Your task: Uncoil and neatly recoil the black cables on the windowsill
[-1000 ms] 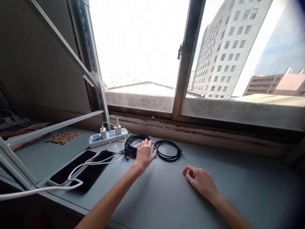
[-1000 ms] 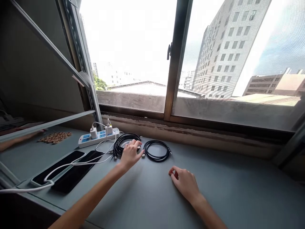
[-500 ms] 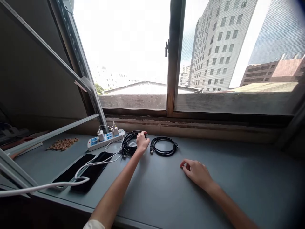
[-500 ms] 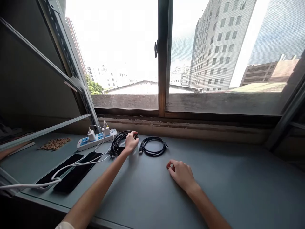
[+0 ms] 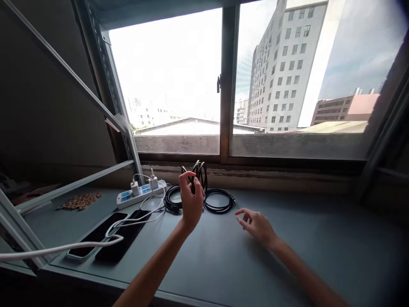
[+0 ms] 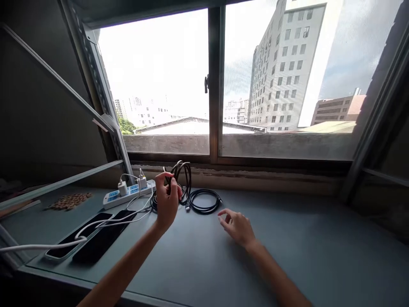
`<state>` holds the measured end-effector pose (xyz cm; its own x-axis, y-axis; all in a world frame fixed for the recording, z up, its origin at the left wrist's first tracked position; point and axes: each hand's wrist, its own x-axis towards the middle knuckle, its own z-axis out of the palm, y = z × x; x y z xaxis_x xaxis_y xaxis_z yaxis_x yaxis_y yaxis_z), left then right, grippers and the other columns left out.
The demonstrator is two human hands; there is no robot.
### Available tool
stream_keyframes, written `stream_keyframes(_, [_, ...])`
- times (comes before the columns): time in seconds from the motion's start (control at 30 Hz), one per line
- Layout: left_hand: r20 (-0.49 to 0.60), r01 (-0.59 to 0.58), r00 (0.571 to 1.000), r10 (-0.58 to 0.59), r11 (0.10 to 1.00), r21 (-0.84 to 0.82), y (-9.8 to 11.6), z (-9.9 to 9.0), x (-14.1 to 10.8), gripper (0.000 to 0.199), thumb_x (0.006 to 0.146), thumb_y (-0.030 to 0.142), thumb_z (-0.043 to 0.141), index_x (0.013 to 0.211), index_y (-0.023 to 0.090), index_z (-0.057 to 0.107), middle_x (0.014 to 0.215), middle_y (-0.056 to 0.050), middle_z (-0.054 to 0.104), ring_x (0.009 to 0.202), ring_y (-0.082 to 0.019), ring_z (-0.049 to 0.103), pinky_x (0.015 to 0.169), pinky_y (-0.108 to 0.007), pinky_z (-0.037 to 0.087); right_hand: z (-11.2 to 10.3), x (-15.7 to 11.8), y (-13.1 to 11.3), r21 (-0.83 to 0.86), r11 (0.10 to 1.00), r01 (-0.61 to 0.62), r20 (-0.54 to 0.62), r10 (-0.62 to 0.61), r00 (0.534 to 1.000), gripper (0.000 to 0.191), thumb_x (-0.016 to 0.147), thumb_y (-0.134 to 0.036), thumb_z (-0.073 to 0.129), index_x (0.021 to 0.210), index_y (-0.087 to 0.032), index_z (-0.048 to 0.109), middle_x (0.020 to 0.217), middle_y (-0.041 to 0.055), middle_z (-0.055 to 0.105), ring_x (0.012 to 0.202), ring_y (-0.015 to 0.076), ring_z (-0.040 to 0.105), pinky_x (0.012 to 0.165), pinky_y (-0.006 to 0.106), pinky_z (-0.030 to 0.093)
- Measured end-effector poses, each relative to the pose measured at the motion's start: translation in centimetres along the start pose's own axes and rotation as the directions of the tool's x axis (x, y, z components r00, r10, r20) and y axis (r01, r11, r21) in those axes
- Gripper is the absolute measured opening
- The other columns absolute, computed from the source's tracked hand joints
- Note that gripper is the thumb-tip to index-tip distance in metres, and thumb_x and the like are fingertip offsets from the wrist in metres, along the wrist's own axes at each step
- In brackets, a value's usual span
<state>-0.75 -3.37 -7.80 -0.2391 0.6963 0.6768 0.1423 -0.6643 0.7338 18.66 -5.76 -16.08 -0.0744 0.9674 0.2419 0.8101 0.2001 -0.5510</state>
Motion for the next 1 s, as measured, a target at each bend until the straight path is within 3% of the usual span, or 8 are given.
stream_keyframes(0.1, [0.088, 0.030, 0.996, -0.020, 0.993, -0.112, 3.2, 0.5, -2.2, 0.009, 0.091, 0.030, 0.040, 0.096, 0.024, 0.036, 0.053, 0.008, 0.038, 0.044, -0.009, 0.040, 0.042, -0.017, 0.033, -2.2, 0.6, -3.7, 0.264, 0.962, 0.072, -0.046, -0.062, 0.997, 0.050, 0.088, -0.053, 0.027, 0.088, -0.021, 0.066, 0.074, 0.0009, 0.064, 0.057, 0.0118, 0.057, 0.056, 0.024, 0.041])
stream_keyframes(0.2, [0.130, 0.108, 0.988, -0.084, 0.976, -0.188, 5.9, 0.8, -4.2, 0.011, 0.091, 0.035, 0.039, 0.094, 0.025, 0.036, 0.053, 0.007, 0.039, 0.042, -0.008, 0.038, 0.040, -0.016, 0.033, -5.5, 1.2, -8.9, 0.603, 0.784, 0.146, -0.078, -0.124, 0.989, 0.056, 0.083, -0.061, 0.031, 0.093, -0.018, 0.066, 0.082, 0.0043, 0.063, 0.064, 0.0137, 0.058, 0.050, 0.022, 0.042])
stream_keyframes(0.33, [0.246, 0.027, 0.969, 0.008, 0.990, -0.139, 8.2, 0.4, -5.2, 0.010, 0.089, 0.033, 0.043, 0.089, 0.024, 0.039, 0.073, 0.001, 0.049, 0.048, -0.008, 0.047, 0.044, -0.020, 0.041, -9.9, 1.6, -14.3, 0.635, 0.736, 0.234, -0.213, -0.124, 0.969, 0.042, 0.074, -0.056, 0.055, 0.067, -0.015, 0.062, 0.061, 0.0002, 0.055, 0.058, 0.0107, 0.053, 0.050, 0.019, 0.039])
stream_keyframes(0.47, [0.309, -0.176, 0.935, 0.173, 0.984, -0.018, 8.9, -0.1, -3.5, 0.009, 0.085, 0.026, 0.050, 0.093, 0.026, 0.045, 0.090, -0.002, 0.052, 0.069, -0.012, 0.055, 0.063, -0.027, 0.049, -11.4, 2.3, -15.6, 0.831, 0.510, 0.220, -0.162, -0.157, 0.974, 0.035, 0.071, -0.050, 0.060, 0.066, -0.015, 0.055, 0.059, -0.0028, 0.050, 0.052, 0.0066, 0.047, 0.047, 0.017, 0.037])
stream_keyframes(0.57, [0.278, -0.168, 0.945, 0.170, 0.985, -0.029, 8.0, 0.0, -1.5, 0.021, 0.082, 0.027, 0.054, 0.101, 0.026, 0.045, 0.092, -0.002, 0.055, 0.079, -0.015, 0.057, 0.071, -0.029, 0.048, -10.5, 3.7, -14.8, 0.908, 0.374, 0.190, -0.136, -0.165, 0.977, 0.027, 0.068, -0.040, 0.063, 0.077, -0.017, 0.053, 0.067, -0.0025, 0.054, 0.056, 0.0074, 0.050, 0.050, 0.017, 0.040])
stream_keyframes(0.67, [0.278, 0.058, 0.960, -0.006, 0.982, -0.180, 6.5, 0.5, 0.6, 0.030, 0.080, 0.034, 0.056, 0.104, 0.022, 0.042, 0.095, -0.004, 0.058, 0.081, -0.016, 0.059, 0.071, -0.029, 0.048, -9.3, 5.7, -13.3, 0.864, 0.452, 0.221, -0.198, -0.097, 0.975, 0.023, 0.064, -0.030, 0.063, 0.078, -0.018, 0.050, 0.065, -0.0030, 0.054, 0.057, 0.0083, 0.049, 0.052, 0.019, 0.041])
stream_keyframes(0.8, [0.350, 0.430, 0.883, -0.314, 0.839, -0.334, 5.7, 2.2, 2.9, 0.047, 0.075, 0.036, 0.063, 0.112, 0.018, 0.040, 0.091, -0.005, 0.061, 0.076, -0.014, 0.061, 0.069, -0.025, 0.048, -9.1, 6.6, -12.0, 0.732, 0.606, 0.311, -0.299, -0.124, 0.946, 0.020, 0.063, -0.026, 0.064, 0.073, -0.017, 0.050, 0.064, -0.0028, 0.053, 0.059, 0.0096, 0.049, 0.054, 0.021, 0.041])
stream_keyframes(1.0, [0.273, 0.306, 0.941, -0.202, 0.851, -0.427, 7.4, 4.8, 4.8, 0.059, 0.065, 0.029, 0.073, 0.113, 0.020, 0.040, 0.077, 0.001, 0.060, 0.049, -0.006, 0.053, 0.048, -0.017, 0.044, -10.1, 4.6, -12.8, 0.679, 0.618, 0.396, -0.236, -0.328, 0.915, 0.015, 0.073, -0.029, 0.060, 0.072, -0.015, 0.054, 0.063, -0.0036, 0.049, 0.058, 0.0070, 0.044, 0.051, 0.018, 0.033])
